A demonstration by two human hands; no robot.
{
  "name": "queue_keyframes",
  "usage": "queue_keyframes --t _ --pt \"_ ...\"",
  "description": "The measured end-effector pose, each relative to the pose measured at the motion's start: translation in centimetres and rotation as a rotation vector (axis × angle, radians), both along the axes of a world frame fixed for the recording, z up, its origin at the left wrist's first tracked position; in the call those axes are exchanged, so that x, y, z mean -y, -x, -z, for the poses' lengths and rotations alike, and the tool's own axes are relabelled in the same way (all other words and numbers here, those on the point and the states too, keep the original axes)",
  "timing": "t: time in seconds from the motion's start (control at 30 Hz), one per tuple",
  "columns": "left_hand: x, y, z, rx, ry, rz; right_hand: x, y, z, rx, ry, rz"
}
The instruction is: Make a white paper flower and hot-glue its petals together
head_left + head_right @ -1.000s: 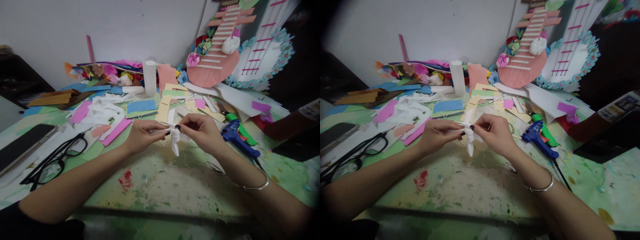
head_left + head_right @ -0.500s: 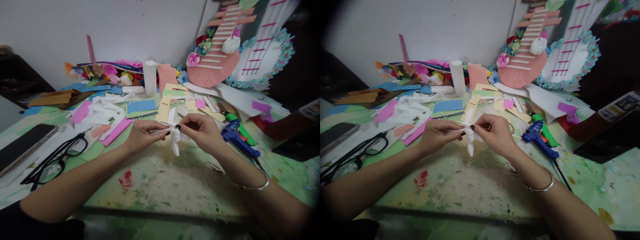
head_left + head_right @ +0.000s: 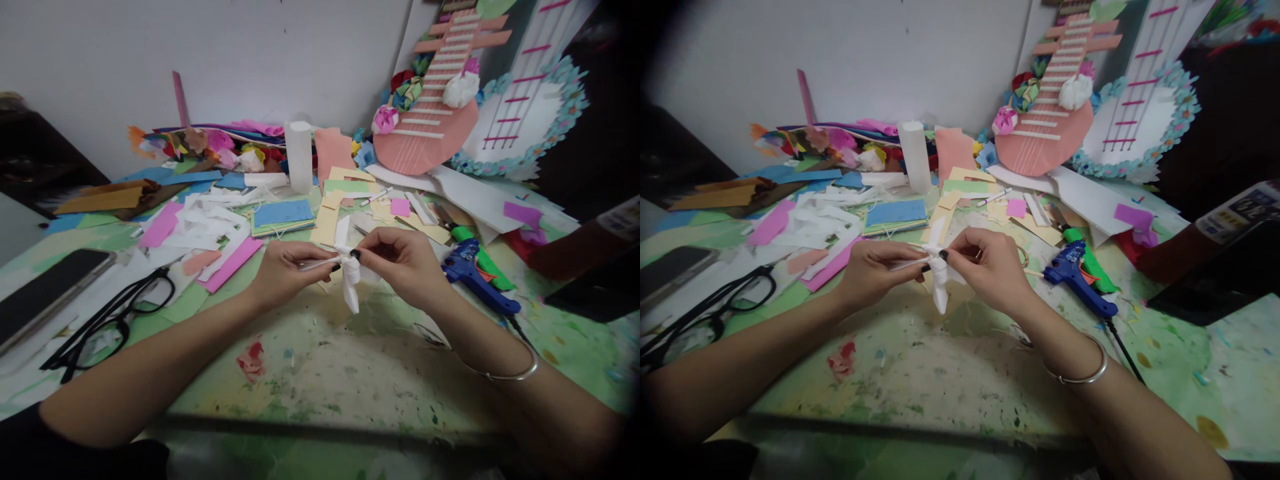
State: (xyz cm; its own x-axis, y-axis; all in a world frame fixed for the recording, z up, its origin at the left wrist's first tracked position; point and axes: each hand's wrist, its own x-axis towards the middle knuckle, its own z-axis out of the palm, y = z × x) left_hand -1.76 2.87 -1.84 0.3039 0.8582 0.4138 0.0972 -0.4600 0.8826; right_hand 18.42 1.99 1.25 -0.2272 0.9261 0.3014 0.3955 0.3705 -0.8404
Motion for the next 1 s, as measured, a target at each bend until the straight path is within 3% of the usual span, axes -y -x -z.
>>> queue_keyframes --t 1.0 --pt "0.43 -0.16 -0.49 -0.048 -0.066 -0.050 -0.03 0.05 0.01 0.014 -0.011 0.013"
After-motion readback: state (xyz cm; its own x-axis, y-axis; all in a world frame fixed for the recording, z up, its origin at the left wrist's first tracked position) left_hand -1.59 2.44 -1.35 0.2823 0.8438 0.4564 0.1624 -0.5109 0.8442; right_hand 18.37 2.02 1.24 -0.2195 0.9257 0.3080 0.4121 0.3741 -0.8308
